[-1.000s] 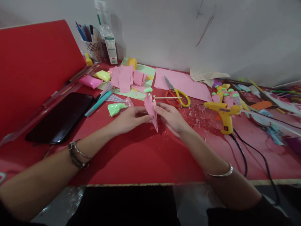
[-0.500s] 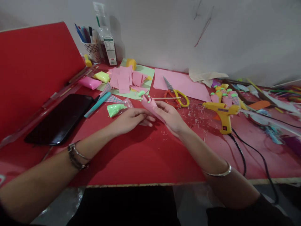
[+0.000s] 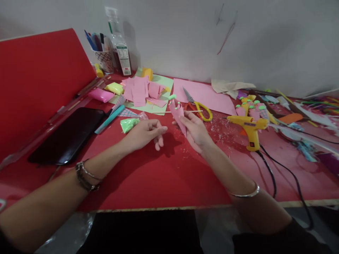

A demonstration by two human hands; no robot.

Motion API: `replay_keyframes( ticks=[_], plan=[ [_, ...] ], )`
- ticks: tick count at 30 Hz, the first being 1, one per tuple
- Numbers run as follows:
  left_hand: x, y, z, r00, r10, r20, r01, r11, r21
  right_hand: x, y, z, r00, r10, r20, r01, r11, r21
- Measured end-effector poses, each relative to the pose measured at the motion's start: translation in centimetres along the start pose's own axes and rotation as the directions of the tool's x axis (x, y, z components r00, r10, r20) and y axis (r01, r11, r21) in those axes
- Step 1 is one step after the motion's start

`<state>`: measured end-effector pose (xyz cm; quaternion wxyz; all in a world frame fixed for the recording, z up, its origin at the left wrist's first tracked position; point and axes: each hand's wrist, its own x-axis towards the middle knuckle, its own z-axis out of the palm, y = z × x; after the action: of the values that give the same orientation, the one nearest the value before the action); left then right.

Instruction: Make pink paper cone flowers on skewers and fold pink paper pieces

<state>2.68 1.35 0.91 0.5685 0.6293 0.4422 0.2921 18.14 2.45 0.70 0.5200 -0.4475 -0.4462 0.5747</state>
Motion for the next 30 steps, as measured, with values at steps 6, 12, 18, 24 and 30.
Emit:
replay_keyframes(
  ticks=[6, 12, 18, 24, 30],
  plan=[
    [0.04, -0.15, 0.06, 0.989, 0.122, -0.082, -0.119, 0.992, 0.034, -0.28, -0.3, 0.13, 0.992, 0.108, 0.058, -0.105, 0.993, -0.058],
    [0.36, -0.66, -0.12, 0.96, 0.213, -0.182, -0.2, 0.976, 0.086, -0.41, 0.22, -0.06, 0.966, 0.167, 0.196, -0.121, 0.966, -0.229],
    [0.16, -0.19, -0.17, 0.952, 0.239, -0.192, -0.221, 0.969, 0.111, -0.4, 0.42, -0.12, 0.975, 0.144, 0.171, -0.109, 0.974, -0.198],
    [0.03, 0.18, -0.32, 0.934, 0.279, -0.221, -0.246, 0.955, 0.166, -0.57, 0.2, 0.04, 0.969, 0.132, 0.21, -0.082, 0.97, -0.229],
    [-0.01, -0.31, -0.3, 0.91, 0.304, -0.281, -0.264, 0.949, 0.17, -0.68, 0.19, 0.07, 0.971, 0.104, 0.215, -0.054, 0.972, -0.228]
  ],
)
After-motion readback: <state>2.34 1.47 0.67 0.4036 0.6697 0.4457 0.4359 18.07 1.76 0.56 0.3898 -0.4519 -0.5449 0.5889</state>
